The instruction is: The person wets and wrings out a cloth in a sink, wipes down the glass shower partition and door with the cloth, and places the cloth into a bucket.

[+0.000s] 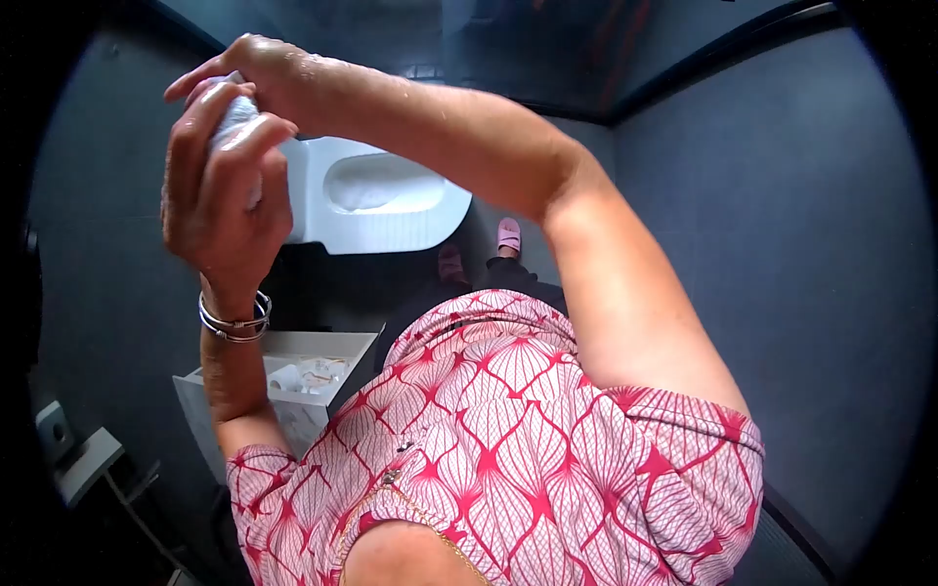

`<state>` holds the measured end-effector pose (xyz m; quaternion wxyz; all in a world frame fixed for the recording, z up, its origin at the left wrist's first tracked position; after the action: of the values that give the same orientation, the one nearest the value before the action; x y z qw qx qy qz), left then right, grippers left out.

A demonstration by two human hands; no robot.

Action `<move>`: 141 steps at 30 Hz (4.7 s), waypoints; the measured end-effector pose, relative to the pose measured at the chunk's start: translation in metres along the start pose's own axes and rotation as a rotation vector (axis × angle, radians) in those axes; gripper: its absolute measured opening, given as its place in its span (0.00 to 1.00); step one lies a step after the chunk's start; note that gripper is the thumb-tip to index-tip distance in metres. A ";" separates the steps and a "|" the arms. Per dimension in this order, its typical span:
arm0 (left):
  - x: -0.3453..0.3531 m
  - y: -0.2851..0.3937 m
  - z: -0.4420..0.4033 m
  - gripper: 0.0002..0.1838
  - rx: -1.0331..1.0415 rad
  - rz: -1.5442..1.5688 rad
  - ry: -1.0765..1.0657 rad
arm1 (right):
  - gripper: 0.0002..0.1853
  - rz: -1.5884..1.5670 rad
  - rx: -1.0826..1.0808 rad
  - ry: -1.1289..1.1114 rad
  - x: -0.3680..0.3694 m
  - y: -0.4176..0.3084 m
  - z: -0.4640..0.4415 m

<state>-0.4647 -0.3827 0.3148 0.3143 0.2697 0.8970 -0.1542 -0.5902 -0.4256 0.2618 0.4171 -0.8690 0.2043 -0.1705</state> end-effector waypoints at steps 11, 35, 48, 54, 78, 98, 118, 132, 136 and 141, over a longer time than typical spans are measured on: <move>0.058 0.051 0.022 0.09 0.255 0.026 -0.267 | 0.12 0.333 0.552 -0.150 -0.030 0.025 0.112; 0.168 0.001 0.066 0.05 0.376 -0.249 -0.535 | 0.16 0.519 0.673 -0.204 -0.036 0.050 0.128; 0.213 -0.064 0.112 0.12 -0.484 0.548 -0.606 | 0.18 0.728 0.609 -0.301 -0.023 0.081 0.074; 0.194 -0.037 0.092 0.13 -0.041 0.325 -0.658 | 0.19 0.820 0.614 -0.352 -0.024 0.108 0.035; 0.269 0.039 0.082 0.21 -1.464 2.040 -0.453 | 0.29 0.471 1.044 0.317 -0.139 0.004 0.306; 0.425 -0.059 -0.270 0.24 -0.031 0.385 -0.383 | 0.26 -0.155 0.356 1.667 -0.097 -0.127 0.412; 0.454 -0.099 -0.231 0.11 0.088 0.379 -0.235 | 0.20 -0.293 0.227 1.889 -0.113 -0.003 0.525; 0.310 -0.117 -0.149 0.09 0.149 0.428 -0.250 | 0.19 -0.350 0.273 1.904 -0.116 0.006 0.524; 0.298 -0.106 -0.117 0.12 0.085 0.514 -0.335 | 0.19 -0.385 0.224 1.907 -0.112 0.028 0.539; 0.277 -0.122 -0.077 0.15 0.003 0.494 -0.310 | 0.17 -0.420 0.199 1.891 -0.112 0.038 0.546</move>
<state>-0.7547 -0.3397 0.2066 0.4751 0.4535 0.7454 -0.1136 -0.4397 -0.0334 -0.1073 0.1136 -0.3529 0.2804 -0.8854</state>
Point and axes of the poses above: each hand's wrist, its own z-axis away from the middle knuckle, its own x-axis out of the palm, y = z × x, the point moved 8 cm from there along -z, towards the middle knuckle, and after that the axes turned 11 degrees about z, right-handed, at the moved point
